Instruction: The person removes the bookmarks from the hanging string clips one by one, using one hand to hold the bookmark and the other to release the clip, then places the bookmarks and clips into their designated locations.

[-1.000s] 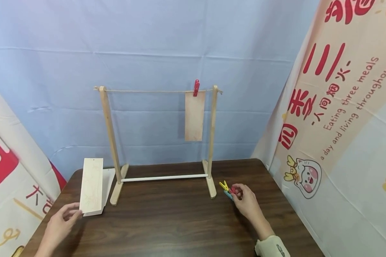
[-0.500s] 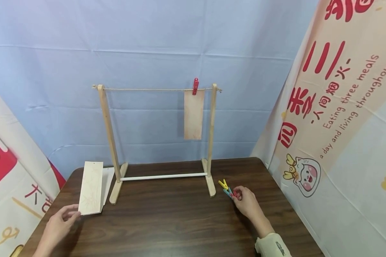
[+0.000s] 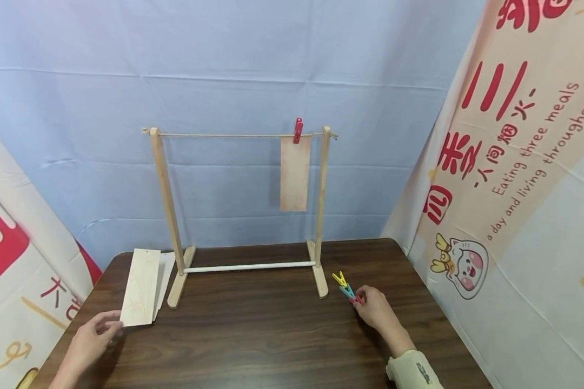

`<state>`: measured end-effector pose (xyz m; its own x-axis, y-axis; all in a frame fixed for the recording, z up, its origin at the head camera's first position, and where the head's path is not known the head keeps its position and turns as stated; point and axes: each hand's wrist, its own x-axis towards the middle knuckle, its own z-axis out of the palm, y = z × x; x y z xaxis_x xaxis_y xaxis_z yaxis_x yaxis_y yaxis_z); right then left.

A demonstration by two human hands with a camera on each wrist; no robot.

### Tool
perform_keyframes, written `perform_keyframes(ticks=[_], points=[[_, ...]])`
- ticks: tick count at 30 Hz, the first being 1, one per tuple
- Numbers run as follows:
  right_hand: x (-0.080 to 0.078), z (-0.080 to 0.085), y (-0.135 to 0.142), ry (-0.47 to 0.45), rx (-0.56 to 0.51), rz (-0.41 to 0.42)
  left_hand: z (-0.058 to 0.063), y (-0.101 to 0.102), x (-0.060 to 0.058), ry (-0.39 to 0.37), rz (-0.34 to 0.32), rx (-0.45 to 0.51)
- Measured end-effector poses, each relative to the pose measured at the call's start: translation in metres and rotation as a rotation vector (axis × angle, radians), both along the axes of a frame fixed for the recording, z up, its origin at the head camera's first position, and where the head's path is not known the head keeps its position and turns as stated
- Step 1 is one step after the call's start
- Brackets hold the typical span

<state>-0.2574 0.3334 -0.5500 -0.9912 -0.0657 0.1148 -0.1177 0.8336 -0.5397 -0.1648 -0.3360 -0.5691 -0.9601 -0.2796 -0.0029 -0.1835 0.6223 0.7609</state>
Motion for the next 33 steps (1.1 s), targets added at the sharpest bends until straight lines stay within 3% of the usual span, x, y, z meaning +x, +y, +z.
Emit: perform_keyframes(ticks=[25, 33], points=[[-0.0056, -0.0029, 0.0009, -0.030, 0.032, 0.009, -0.0079, -0.0051, -0.0012, -0.072, -0.059, 0.054], [-0.0067, -0.0022, 0.0007, -0.020, 0.038, 0.023, -0.0093, -0.0057, -0.0024, -0.063, -0.059, 0.049]])
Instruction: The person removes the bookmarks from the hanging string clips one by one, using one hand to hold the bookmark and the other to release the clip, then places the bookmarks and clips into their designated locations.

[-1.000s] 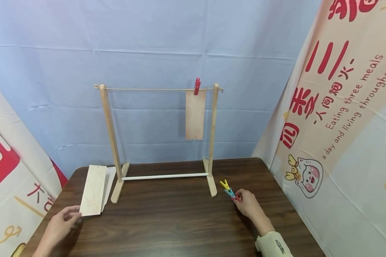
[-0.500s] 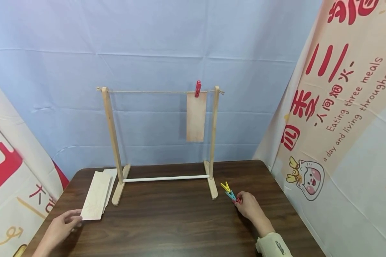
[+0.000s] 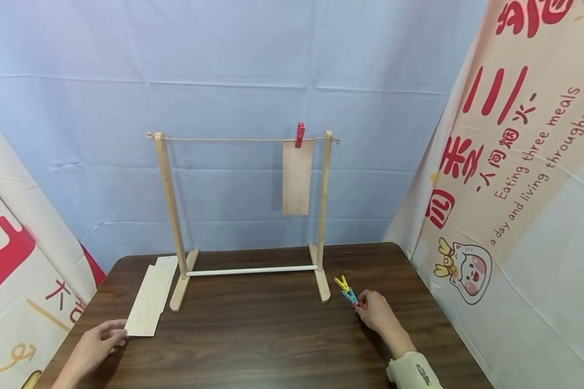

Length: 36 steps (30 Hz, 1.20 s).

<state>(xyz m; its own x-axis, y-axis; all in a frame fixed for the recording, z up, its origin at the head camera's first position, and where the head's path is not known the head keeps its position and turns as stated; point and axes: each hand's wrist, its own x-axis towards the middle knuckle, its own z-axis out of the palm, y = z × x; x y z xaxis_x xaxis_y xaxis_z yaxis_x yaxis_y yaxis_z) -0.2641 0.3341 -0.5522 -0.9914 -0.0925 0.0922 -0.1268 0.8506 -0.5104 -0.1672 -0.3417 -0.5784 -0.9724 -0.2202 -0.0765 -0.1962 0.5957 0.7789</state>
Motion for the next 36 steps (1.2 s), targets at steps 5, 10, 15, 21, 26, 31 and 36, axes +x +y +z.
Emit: perform_keyframes(ticks=[5, 10, 15, 21, 26, 31, 36], points=[[0.0006, 0.0004, -0.0005, -0.010, 0.000, 0.003, -0.0007, 0.0010, -0.0011, 0.001, 0.001, 0.004], [-0.0001, 0.0008, -0.0014, -0.022, 0.006, -0.004, -0.0002, 0.0033, -0.0024, 0.009, 0.003, 0.004], [-0.0006, 0.0001, -0.0015, -0.022, 0.019, -0.006, 0.0006, 0.0036, -0.0025, -0.002, 0.005, -0.031], [-0.0007, -0.0001, -0.0013, -0.023, 0.024, -0.010, 0.0012, 0.0030, -0.0009, -0.025, -0.001, -0.095], [-0.0015, -0.0002, -0.0011, -0.025, 0.025, -0.006, 0.0003, 0.0025, -0.0001, -0.026, -0.001, -0.144], [-0.0017, -0.0007, -0.0009, -0.027, 0.027, -0.007, 0.0001, 0.0032, -0.0002, -0.023, 0.006, -0.190], [-0.0006, 0.0006, -0.0014, -0.042, 0.024, -0.004, 0.0020, 0.0061, -0.0012, -0.051, 0.016, -0.185]])
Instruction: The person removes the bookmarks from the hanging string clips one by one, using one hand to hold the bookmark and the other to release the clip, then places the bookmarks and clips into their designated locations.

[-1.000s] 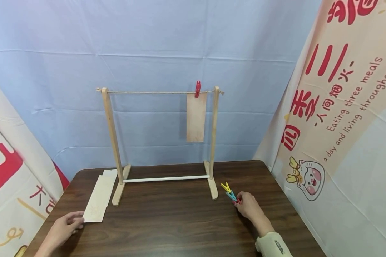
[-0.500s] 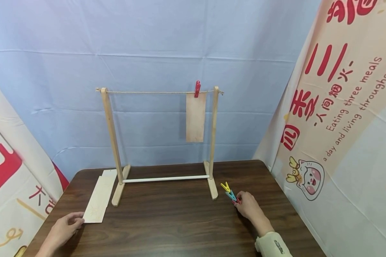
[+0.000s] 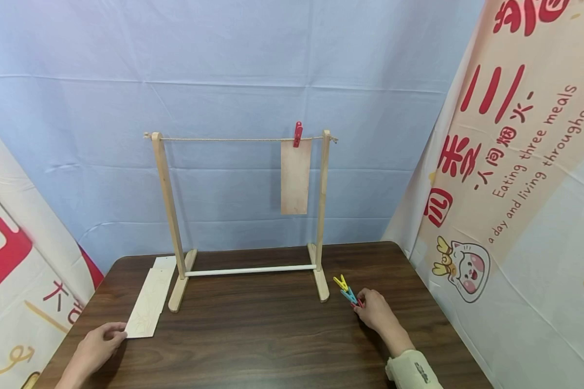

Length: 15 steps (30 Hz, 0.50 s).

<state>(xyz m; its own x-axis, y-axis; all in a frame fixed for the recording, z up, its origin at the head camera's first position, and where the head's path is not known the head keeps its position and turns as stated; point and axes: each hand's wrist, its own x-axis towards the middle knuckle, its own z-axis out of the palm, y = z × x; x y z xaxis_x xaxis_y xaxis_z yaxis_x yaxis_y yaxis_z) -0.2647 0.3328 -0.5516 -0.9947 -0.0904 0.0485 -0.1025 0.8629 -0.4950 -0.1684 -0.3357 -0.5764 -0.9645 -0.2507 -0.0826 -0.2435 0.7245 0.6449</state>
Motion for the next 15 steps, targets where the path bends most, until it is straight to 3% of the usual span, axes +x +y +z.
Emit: perform_keyframes(ticks=[15], points=[[-0.0004, 0.0003, 0.0025, -0.013, -0.015, 0.006, -0.0059, 0.0004, -0.0029, 0.027, 0.006, -0.054]])
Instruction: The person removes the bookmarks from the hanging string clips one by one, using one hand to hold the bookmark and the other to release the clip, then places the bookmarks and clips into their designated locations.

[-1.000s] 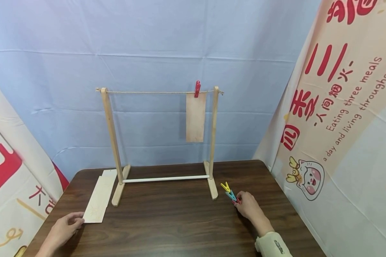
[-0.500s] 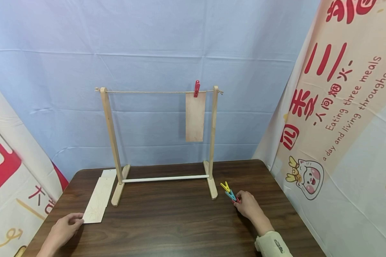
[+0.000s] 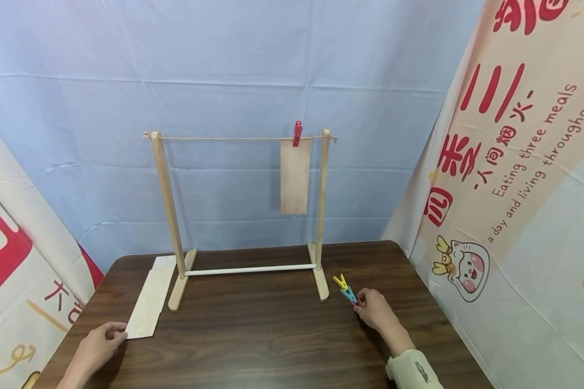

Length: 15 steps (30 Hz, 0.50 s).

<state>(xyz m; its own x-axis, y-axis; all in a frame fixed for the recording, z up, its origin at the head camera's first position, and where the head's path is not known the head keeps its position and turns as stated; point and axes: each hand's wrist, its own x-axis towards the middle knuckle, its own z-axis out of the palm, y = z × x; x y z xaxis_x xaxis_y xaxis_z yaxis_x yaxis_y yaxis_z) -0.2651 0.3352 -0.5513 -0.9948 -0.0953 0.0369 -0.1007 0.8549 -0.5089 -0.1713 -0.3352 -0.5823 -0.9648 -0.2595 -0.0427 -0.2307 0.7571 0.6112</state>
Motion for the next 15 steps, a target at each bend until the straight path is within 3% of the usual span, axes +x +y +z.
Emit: perform_keyframes(ticks=[15], points=[[0.0033, 0.0028, 0.0003, 0.028, -0.017, -0.009, 0.0013, 0.0019, 0.0018, 0.026, 0.005, -0.005]])
